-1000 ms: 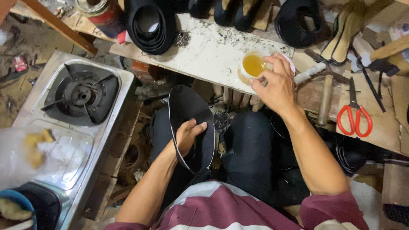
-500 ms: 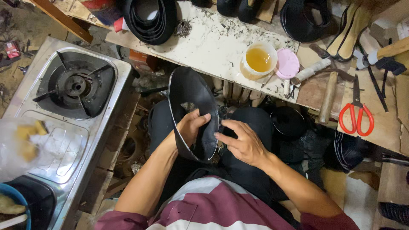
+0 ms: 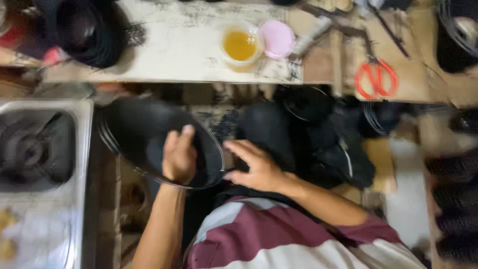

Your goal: The person applies adhesive to the edges of a black shoe upper and presses it onto a sole component. They repeat this process for multiple units, handling each shoe individually and placing finished pairs into a pile.

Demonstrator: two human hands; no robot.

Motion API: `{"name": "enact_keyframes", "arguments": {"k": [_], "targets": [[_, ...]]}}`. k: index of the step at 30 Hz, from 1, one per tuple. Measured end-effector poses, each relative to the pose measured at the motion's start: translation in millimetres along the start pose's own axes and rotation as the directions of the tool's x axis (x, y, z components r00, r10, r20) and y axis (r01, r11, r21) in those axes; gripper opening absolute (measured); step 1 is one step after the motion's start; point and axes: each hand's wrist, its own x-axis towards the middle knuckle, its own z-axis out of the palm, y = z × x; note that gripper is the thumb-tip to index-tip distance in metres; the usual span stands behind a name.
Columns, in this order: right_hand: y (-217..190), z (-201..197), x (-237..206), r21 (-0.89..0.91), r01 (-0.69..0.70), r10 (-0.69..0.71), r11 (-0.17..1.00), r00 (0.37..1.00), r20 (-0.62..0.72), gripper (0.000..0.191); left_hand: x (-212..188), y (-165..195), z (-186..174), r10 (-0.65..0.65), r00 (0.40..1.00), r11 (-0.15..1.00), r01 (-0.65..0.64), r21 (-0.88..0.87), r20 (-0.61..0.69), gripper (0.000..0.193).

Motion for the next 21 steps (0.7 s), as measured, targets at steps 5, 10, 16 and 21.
{"name": "enact_keyframes", "arguments": {"k": [5, 10, 16, 21], "targets": [[-2.2, 29.3, -33.7, 0.122, -0.027, 0.057, 0.992, 0.966, -0.251, 0.103, -22.6, -12.8, 34.2, 0.117, 0.976, 0.958, -0.061, -0.281, 0.185, 0.011], [7.6, 15.2, -55.3, 0.531, -0.097, 0.317, 0.842, 0.885, -0.341, 0.098, -16.9, -22.3, 50.2, 0.064, 0.896, 0.998, -0.045, -0.055, 0.440, 0.022], [26.1, -52.7, -110.9, 0.645, -0.011, 0.424, 0.764, 0.762, -0.489, 0.091, -9.1, -20.3, 33.8, -0.036, 0.731, 0.928, -0.229, 0.294, 0.682, 0.039], [38.9, -121.9, -183.1, 0.375, -0.342, 0.507, 0.862, 0.537, -0.674, 0.083, 8.6, 3.5, -14.3, 0.087, 0.868, 0.735, -0.387, 0.557, 0.489, 0.033]]}}
